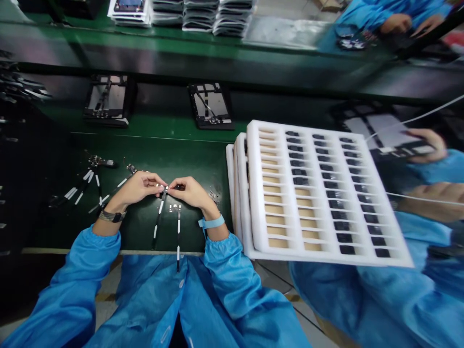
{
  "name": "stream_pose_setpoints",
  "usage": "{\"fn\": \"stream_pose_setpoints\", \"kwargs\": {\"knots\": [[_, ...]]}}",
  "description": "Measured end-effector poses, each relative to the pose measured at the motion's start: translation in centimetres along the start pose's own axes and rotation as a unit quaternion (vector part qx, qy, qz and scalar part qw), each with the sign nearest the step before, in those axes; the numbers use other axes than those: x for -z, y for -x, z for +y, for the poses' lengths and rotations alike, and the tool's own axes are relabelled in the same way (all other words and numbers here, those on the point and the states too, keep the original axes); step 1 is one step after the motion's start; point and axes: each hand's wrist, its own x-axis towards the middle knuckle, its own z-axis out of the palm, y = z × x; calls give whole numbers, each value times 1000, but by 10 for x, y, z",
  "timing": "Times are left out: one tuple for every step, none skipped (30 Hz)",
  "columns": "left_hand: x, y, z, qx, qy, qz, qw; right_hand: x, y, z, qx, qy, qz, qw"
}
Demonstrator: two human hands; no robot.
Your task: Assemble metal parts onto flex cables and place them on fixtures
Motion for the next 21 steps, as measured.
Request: {"fn": "stream_pose_setpoints", "kwargs": {"knots": [[0, 0, 1, -1, -5, -7, 1000, 0, 0, -1, -2, 1, -6, 1000], [1, 1, 1, -1, -8, -12, 1000, 1, 1, -1, -4, 2, -12, 1000], [1, 1, 2, -2, -9, -17, 1000, 1, 1, -2, -7, 2, -17, 1000], [1, 1, 2, -2, -7, -19, 1000, 1, 2, -3, -10, 2, -20, 1000], [0, 1, 2, -2, -3, -20, 1000, 1, 2, -3, -14, -1, -21, 1000], [0, 1, 2, -1, 2, -20, 1000, 1, 2, -3, -18, -5, -19, 1000], [0, 1, 2, 0, 8, -20, 1000, 1, 3, -3, -22, -11, -18, 1000], [0, 1, 2, 0, 12, -20, 1000, 1, 3, -3, -26, -16, -15, 999], [0, 1, 2, 1, 16, -21, 1000, 1, 3, -2, -30, -22, -13, 999], [1, 1, 1, 1, 19, -22, 1000, 1, 3, -2, -32, -27, -13, 999], [1, 0, 1, 2, 22, -24, 999, 1, 3, -1, -34, -31, -14, 999], [2, 0, 1, 2, 24, -25, 999, 1, 3, -1, -36, -35, -15, 999], [2, 0, 0, 2, 27, -26, 999, 1, 3, -1, -38, -37, -18, 998], [2, 0, 0, 2, 30, -26, 999, 1, 2, -1, -40, -39, -21, 998], [2, 0, -1, 1, 32, -27, 999, 1, 2, -1, -41, -40, -23, 998], [2, 0, -1, -1, 33, -27, 999, 1, 2, -1, -42, -41, -25, 998], [2, 0, -1, -2, 33, -26, 999, 1, 2, -2, -42, -42, -25, 998], [1, 0, -1, -4, 30, -24, 999, 1, 2, -2, -41, -43, -25, 998], [1, 0, -1, -6, 25, -20, 999, 0, 2, -2, -40, -43, -23, 998], [0, 0, 0, -8, 18, -17, 1000, 0, 2, -2, -38, -42, -21, 998], [-1, 1, 1, -10, 9, -13, 1000, 0, 2, -2, -37, -38, -19, 998]]}}
